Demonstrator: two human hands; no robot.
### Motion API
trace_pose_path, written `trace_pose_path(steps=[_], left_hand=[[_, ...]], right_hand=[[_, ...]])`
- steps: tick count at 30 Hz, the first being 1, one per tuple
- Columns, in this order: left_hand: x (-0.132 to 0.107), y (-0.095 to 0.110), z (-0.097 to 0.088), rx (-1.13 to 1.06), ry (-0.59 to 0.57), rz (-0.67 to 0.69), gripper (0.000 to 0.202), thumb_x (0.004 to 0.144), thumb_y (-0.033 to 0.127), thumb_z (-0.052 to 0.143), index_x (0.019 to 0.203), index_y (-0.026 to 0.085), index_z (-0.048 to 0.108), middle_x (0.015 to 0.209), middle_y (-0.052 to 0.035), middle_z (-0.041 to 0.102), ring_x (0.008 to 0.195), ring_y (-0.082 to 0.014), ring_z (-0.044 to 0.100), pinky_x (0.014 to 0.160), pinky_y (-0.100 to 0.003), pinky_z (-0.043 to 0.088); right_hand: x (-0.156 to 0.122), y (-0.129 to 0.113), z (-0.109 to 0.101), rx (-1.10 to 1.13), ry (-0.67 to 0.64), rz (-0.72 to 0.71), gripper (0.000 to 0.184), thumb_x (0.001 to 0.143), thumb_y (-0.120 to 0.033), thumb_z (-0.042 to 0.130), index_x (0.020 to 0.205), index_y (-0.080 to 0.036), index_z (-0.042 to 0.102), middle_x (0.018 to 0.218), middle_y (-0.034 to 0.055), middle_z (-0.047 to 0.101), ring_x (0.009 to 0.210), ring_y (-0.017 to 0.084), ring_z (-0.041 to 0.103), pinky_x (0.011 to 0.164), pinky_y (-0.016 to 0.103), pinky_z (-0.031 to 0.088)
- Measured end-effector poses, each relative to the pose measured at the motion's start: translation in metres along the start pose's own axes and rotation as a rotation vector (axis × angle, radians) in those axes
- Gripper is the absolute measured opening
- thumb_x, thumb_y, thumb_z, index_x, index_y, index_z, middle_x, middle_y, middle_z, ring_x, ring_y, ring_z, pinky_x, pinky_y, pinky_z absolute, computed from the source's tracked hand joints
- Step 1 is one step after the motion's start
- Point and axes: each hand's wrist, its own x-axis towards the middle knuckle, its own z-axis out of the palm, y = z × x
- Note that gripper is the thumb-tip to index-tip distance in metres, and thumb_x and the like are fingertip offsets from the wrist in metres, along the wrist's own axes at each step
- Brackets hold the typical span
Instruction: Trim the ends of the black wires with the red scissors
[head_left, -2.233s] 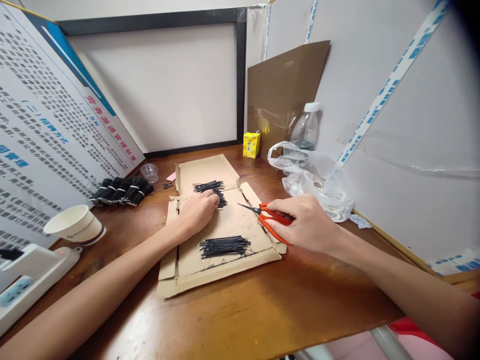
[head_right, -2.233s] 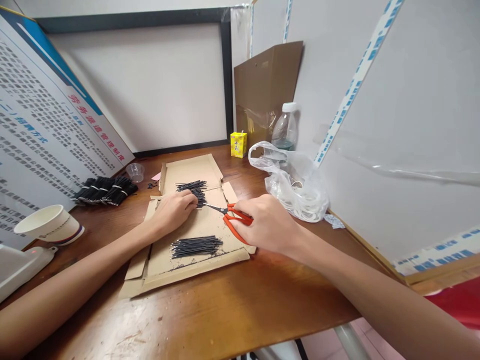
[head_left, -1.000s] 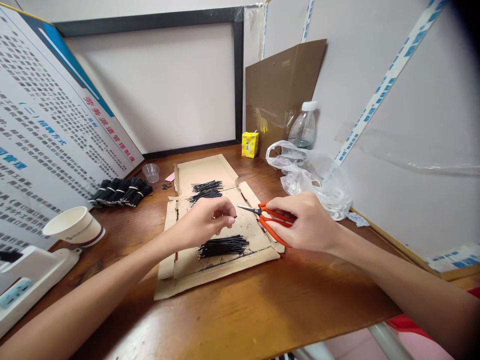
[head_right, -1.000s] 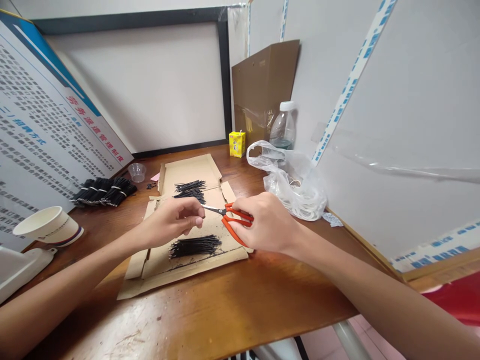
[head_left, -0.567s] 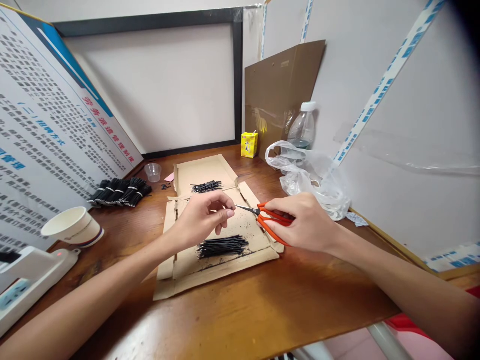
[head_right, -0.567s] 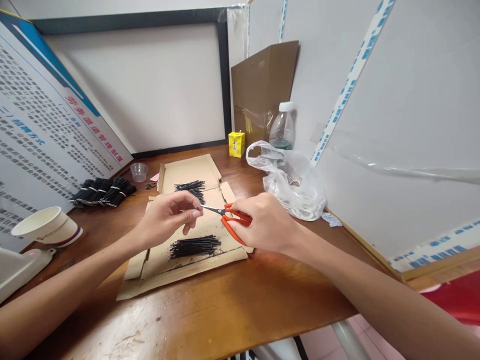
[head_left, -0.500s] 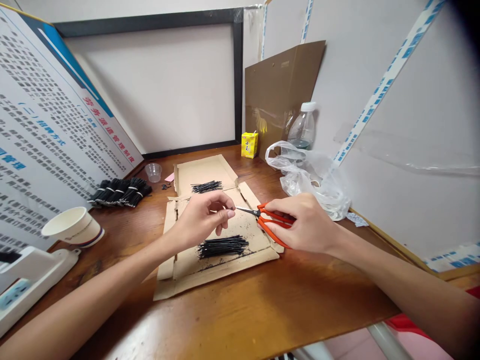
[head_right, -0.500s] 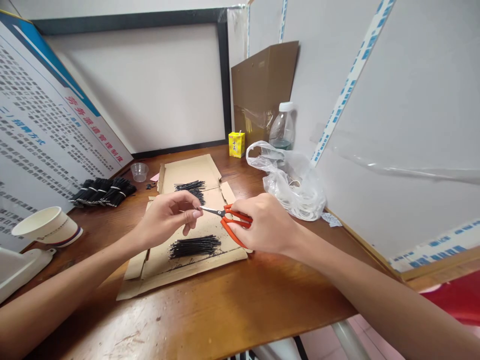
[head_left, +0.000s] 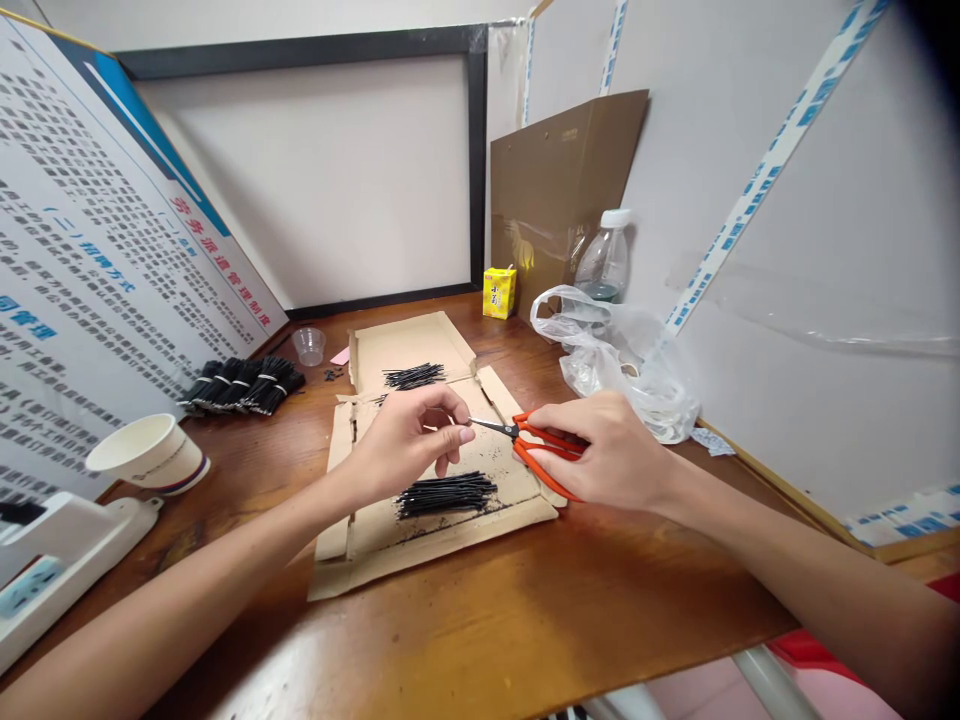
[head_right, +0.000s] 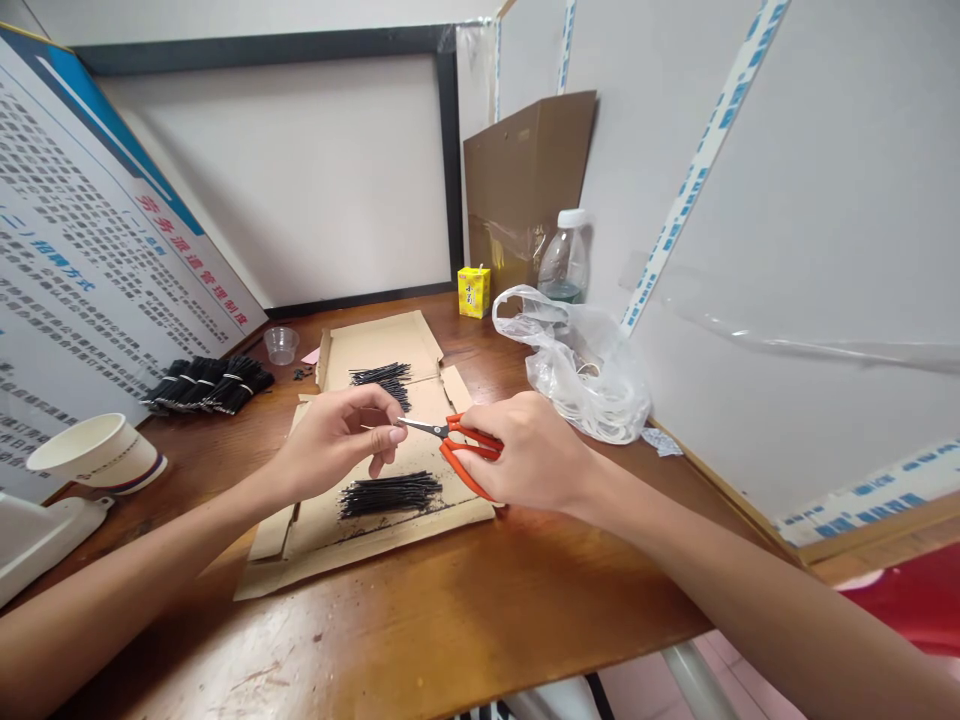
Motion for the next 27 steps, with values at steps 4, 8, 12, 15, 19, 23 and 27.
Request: trace_pose_path(steps=[4, 8, 12, 15, 19, 23, 27], left_hand=[[0.0002, -0.0005, 0.0004, -0.003, 0.0, 0.005, 0.012, 0.083, 0.02, 0.063, 0.081, 0.014, 0.053, 0.056, 0.002, 0.058, 0.043, -0.0081, 0.055, 0.041, -0.018, 0.044], [0.0004, -0.003, -0.0001, 0.004, -0.003, 0.014, 0.013, 0.084, 0.021, 0.064, 0.082, 0.014, 0.054, 0.057, 0.0019, 0.057, 0.044, -0.0081, 0.056, 0.042, -0.018, 0.046], [0.0002, -0.0041, -0.0006, 0.009, -0.001, 0.032, 0.012, 0.083, 0.021, 0.064, 0.082, 0.014, 0.055, 0.059, 0.0017, 0.057, 0.046, -0.0081, 0.056, 0.043, -0.019, 0.047], [-0.0003, -0.0035, -0.0005, 0.019, -0.001, 0.035, 0.01, 0.084, 0.019, 0.063, 0.081, 0.014, 0.055, 0.059, 0.0018, 0.057, 0.045, -0.0078, 0.056, 0.044, -0.019, 0.047], [-0.0007, -0.0035, -0.0007, 0.025, -0.003, 0.039, 0.008, 0.083, 0.016, 0.063, 0.081, 0.014, 0.055, 0.059, 0.0016, 0.057, 0.046, -0.0076, 0.056, 0.044, -0.018, 0.047], [-0.0004, -0.0047, -0.001, 0.018, -0.002, 0.038, 0.008, 0.083, 0.016, 0.063, 0.081, 0.013, 0.056, 0.06, 0.0012, 0.058, 0.047, -0.0079, 0.056, 0.043, -0.018, 0.047], [0.0003, -0.005, -0.001, 0.004, -0.008, 0.038, 0.008, 0.083, 0.016, 0.063, 0.082, 0.013, 0.055, 0.06, 0.0013, 0.057, 0.047, -0.0081, 0.056, 0.043, -0.018, 0.047]], right_hand=[[0.0, -0.0008, -0.0006, 0.006, -0.01, 0.003, 0.018, 0.08, -0.023, 0.053, 0.073, -0.015, 0.068, 0.048, -0.003, 0.053, 0.042, 0.007, 0.038, 0.046, 0.022, 0.029], [-0.0003, -0.001, -0.0011, -0.004, -0.027, 0.004, 0.018, 0.081, -0.024, 0.053, 0.073, -0.016, 0.067, 0.049, -0.0025, 0.054, 0.042, 0.008, 0.039, 0.046, 0.022, 0.03], [-0.0012, -0.0003, -0.0009, -0.015, -0.034, 0.001, 0.02, 0.082, -0.024, 0.052, 0.073, -0.016, 0.068, 0.049, -0.0024, 0.054, 0.042, 0.008, 0.039, 0.046, 0.023, 0.029], [-0.0017, 0.0003, -0.0005, -0.02, -0.036, 0.0, 0.021, 0.083, -0.024, 0.052, 0.074, -0.016, 0.068, 0.049, -0.0021, 0.055, 0.042, 0.008, 0.039, 0.046, 0.023, 0.029], [-0.0025, 0.0011, -0.0005, -0.026, -0.031, -0.008, 0.021, 0.083, -0.024, 0.052, 0.074, -0.015, 0.069, 0.049, -0.0019, 0.056, 0.041, 0.008, 0.04, 0.046, 0.024, 0.029], [-0.0027, 0.0018, -0.0007, -0.034, -0.038, -0.005, 0.023, 0.084, -0.025, 0.051, 0.074, -0.016, 0.069, 0.05, -0.0016, 0.057, 0.042, 0.008, 0.042, 0.046, 0.024, 0.03], [-0.0026, 0.0022, 0.0, -0.051, -0.035, -0.019, 0.024, 0.085, -0.023, 0.05, 0.072, -0.015, 0.068, 0.05, -0.0019, 0.057, 0.042, 0.008, 0.04, 0.046, 0.025, 0.029]])
